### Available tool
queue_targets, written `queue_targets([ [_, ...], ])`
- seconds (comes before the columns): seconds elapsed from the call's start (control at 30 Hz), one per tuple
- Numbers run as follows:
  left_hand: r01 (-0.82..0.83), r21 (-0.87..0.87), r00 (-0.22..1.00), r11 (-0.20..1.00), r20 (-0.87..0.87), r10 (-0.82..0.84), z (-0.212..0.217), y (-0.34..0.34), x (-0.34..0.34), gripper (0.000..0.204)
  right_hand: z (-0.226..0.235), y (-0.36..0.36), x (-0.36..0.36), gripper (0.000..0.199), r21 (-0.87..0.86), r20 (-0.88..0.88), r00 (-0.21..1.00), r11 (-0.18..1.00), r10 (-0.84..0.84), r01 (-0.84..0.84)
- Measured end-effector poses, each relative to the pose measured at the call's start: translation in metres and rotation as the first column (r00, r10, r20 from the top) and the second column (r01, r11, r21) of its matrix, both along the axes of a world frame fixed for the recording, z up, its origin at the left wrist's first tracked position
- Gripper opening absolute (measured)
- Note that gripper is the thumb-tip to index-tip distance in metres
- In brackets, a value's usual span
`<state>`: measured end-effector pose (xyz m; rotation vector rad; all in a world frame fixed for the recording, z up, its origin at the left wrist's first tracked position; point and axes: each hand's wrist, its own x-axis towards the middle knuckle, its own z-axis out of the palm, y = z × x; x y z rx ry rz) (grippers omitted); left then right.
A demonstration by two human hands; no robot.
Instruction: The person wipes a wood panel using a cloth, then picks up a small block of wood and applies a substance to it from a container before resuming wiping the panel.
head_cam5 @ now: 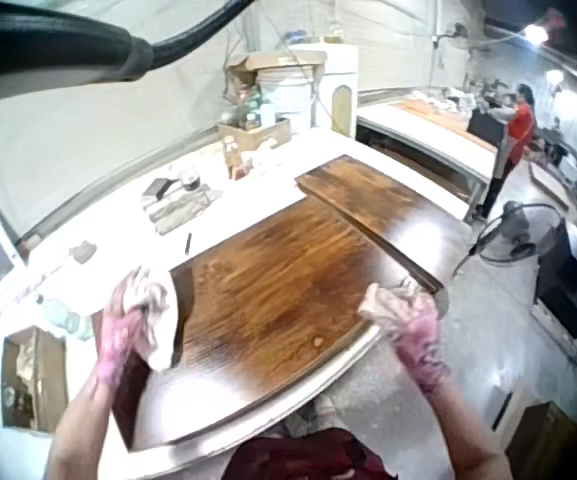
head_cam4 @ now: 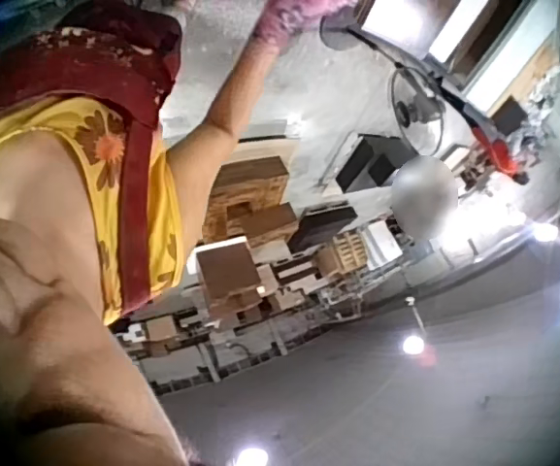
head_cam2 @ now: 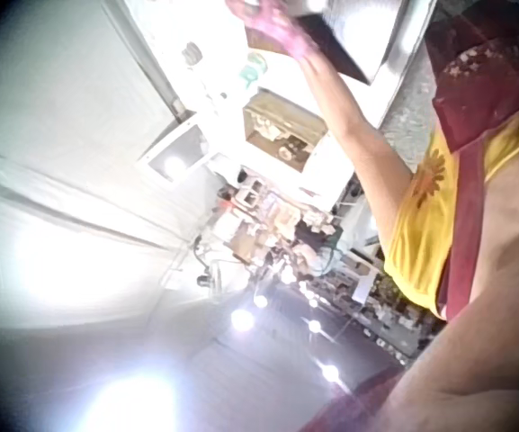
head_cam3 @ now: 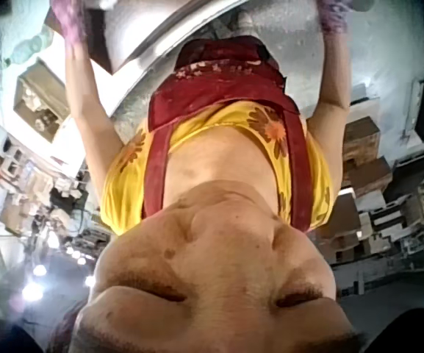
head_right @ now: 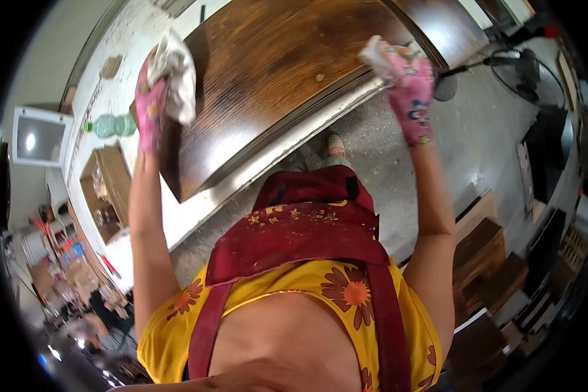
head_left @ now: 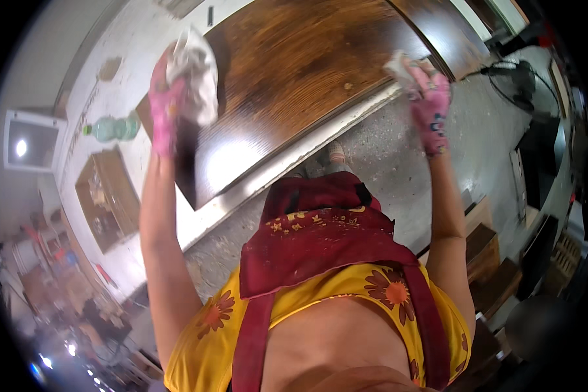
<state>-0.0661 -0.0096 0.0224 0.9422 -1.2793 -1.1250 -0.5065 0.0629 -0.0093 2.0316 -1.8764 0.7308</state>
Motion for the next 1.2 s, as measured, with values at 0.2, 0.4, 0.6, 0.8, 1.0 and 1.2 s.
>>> queue_targets([
  [0.2,-0.173,-0.346,0.359,0.922,0.85,0.386,-0.052,-0.042,0.037,0.059,-0.018,0.049,0.095,0.028,0.109,0.586,0.724,0.85,0.364,-0.516],
  [0.4,-0.221,0.011,0.645,0.975,0.751,0.138,-0.041,-0.045,0.03,0.068,0.008,0.072,0.257,0.022,0.08,0.249,0.473,0.468,0.845,-0.88],
  [0.6,-0.216,-0.267,0.402,0.939,0.852,0.335,-0.025,-0.036,0.021,0.062,0.007,0.094,0.348,0.014,0.144,0.447,0.318,0.284,0.836,-0.948],
  [0.8,-0.195,-0.352,0.461,0.916,0.791,0.402,-0.036,-0.04,0.019,0.053,0.002,0.061,0.235,0.035,0.369,0.392,0.582,0.458,0.712,-0.809],
  [1.0,-0.166,-0.298,0.455,0.94,0.822,0.341,-0.042,-0.047,0.034,0.059,0.007,0.007,0.011,0.019,-0.043,-0.223,0.939,0.96,0.262,-0.278],
  [1.2,-0.141,-0.243,0.669,0.96,0.691,0.274,-0.064,-0.06,0.047,0.058,0.009,0.0,-0.02,0.032,0.041,-0.212,0.976,0.998,0.056,-0.049],
])
